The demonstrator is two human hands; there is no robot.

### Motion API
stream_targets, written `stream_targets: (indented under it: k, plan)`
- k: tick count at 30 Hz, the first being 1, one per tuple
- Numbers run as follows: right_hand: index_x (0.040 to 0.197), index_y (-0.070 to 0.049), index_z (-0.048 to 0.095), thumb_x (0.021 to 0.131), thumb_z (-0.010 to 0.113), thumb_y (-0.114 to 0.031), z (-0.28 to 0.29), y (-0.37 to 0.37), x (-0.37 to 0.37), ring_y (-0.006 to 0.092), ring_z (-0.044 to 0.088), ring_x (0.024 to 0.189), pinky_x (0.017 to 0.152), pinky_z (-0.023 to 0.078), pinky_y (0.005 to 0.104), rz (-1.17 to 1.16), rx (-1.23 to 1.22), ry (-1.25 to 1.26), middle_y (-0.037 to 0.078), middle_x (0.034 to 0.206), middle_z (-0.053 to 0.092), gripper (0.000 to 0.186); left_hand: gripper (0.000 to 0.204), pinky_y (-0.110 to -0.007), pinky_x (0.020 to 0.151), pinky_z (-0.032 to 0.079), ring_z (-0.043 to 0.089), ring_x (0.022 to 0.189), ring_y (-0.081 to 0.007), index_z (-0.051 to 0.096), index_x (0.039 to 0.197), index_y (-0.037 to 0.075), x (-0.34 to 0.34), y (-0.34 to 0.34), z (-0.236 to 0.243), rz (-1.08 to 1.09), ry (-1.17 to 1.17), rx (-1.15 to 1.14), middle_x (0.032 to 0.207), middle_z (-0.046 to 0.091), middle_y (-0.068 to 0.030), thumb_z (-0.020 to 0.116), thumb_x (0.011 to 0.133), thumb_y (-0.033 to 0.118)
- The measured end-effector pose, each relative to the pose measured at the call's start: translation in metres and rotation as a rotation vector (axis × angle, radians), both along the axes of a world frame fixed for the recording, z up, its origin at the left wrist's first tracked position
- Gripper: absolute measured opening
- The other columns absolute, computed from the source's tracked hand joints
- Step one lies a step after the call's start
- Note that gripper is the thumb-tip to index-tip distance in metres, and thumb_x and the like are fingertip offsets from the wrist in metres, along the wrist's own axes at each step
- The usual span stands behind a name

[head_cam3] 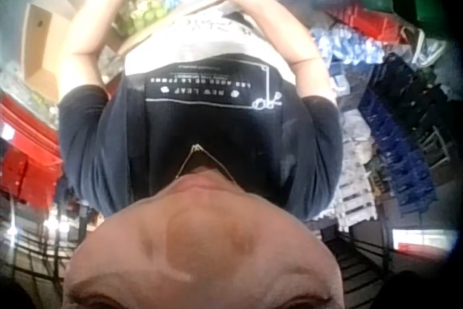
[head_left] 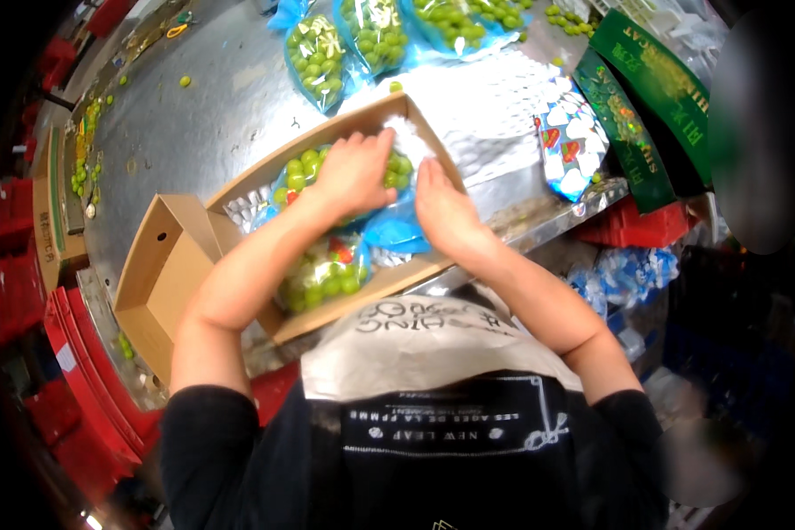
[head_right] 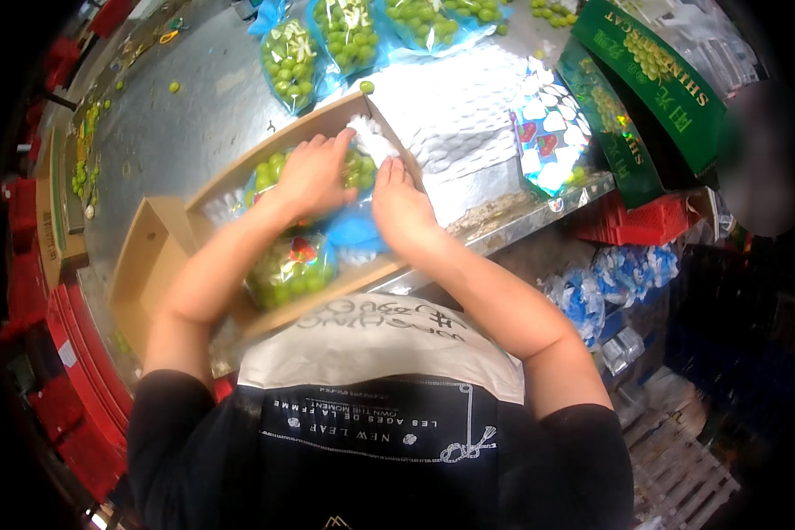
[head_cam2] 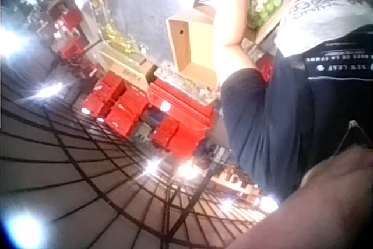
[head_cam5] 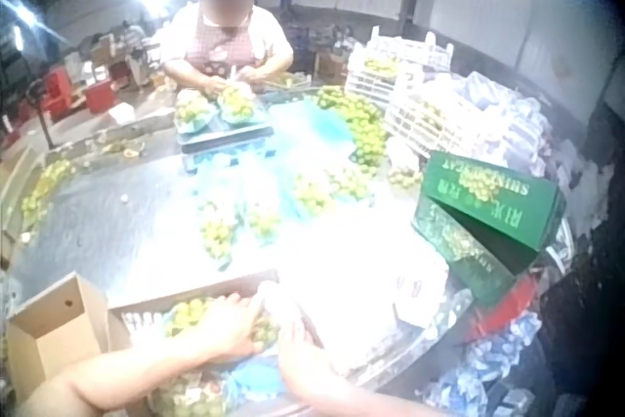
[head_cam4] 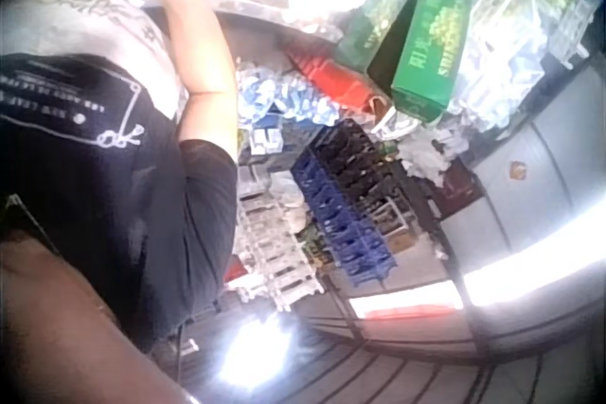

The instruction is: The person packs bags of grapes into cardboard boxes using foam padding and decorative paper, and then cuts a piece of foam padding using a knife.

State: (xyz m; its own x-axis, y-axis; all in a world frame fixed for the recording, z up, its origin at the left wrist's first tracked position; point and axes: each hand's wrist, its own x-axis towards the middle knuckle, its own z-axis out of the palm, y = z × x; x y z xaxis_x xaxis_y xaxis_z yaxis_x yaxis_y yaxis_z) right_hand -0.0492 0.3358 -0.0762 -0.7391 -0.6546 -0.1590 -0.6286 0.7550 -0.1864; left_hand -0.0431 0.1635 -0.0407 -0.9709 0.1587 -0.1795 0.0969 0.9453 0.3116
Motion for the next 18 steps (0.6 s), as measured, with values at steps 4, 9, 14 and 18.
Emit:
stream_targets:
  k: [4,9,14,18]
  plan:
    - [0.128,0.014,0.035,0.080,0.051,-0.006,-0.016,0.001,0.005,0.0277,0.051,0.113,0.084,0.049,0.0266,0.051,0.114,0.186,0.026,0.130,0.040,0.055,0.069,-0.041,0.086,0.042,0.052,0.098,-0.0338,0.044,0.121,0.000,0.011,-0.002,0.006,0.067,0.074,0.054,0.101,0.058,-0.0195,0.069,0.061,0.024]
    - [0.124,0.009,0.047,0.084,0.048,-0.013,-0.020,-0.014,0.016,0.0286,0.045,0.116,0.085,0.044,0.0301,0.155,0.455,0.340,0.022,0.136,0.037,0.045,0.067,-0.041,0.085,0.042,0.052,0.099,-0.0331,0.046,0.119,0.001,0.007,-0.003,-0.003,0.037,0.111,0.042,0.105,0.056,-0.0172,0.068,0.060,0.024]
    - [0.124,0.008,0.049,0.086,0.047,-0.018,-0.019,-0.016,0.009,0.0315,0.042,0.119,0.087,0.041,0.0320,0.289,0.537,0.285,0.025,0.139,0.033,0.046,0.062,-0.041,0.089,0.040,0.048,0.109,-0.0323,0.049,0.117,0.003,0.003,-0.001,-0.017,-0.077,0.288,0.017,0.119,0.051,-0.0157,0.066,0.060,0.021]
    - [0.121,0.014,0.047,0.084,0.045,-0.014,-0.014,0.001,0.024,0.0304,0.052,0.105,0.075,0.048,0.0332,0.330,0.441,0.332,0.029,0.129,0.044,0.047,0.061,-0.041,0.096,0.037,0.044,0.117,-0.0318,0.050,0.119,0.003,-0.004,0.001,-0.017,-0.220,0.301,-0.029,0.127,0.047,-0.0148,0.064,0.061,0.019]
